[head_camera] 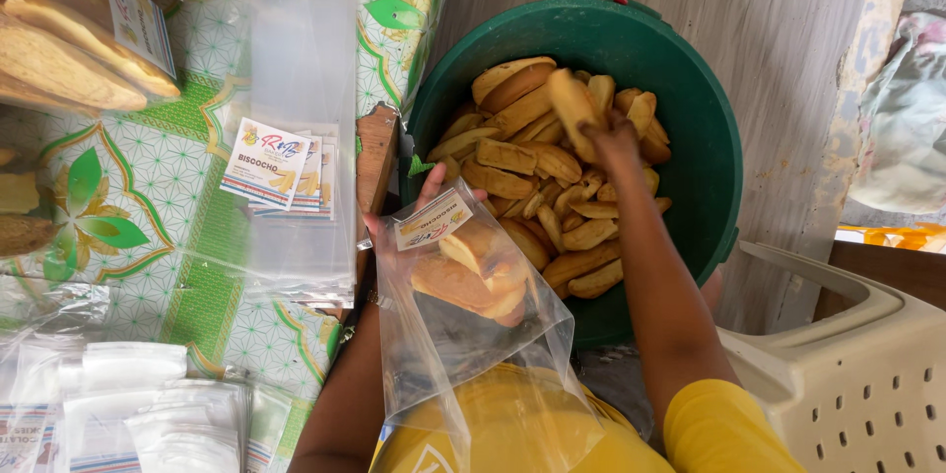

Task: The person packs biscuits from a green bucket into clear plastic bags. They repeatedly open bags, insert biscuits, and place the filled bags on a nearby table.

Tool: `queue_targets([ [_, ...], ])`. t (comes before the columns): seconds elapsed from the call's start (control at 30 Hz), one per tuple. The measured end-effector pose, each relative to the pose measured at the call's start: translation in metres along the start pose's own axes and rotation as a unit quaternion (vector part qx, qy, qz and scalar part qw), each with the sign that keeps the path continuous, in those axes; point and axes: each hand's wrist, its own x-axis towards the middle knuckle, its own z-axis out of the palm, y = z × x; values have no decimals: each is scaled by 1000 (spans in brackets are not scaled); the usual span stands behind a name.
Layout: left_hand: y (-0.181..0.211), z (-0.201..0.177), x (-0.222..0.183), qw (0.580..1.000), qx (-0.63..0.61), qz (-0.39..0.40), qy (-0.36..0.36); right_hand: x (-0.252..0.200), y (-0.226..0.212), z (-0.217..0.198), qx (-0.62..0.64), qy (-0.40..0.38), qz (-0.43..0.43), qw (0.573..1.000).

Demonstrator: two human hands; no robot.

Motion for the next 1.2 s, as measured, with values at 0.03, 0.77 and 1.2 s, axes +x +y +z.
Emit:
queue_targets([
  [0.03,1,0,2,1000,-2,1,-8,5,-2,6,-96,-4,-10,995],
  [0.77,3,-1,8,998,64,0,-28,14,2,10,-111,-125,-170,971],
  [1.2,-3,43,19,981,163,69,84,-62,-1,-65,-105,-70,-293,948],
])
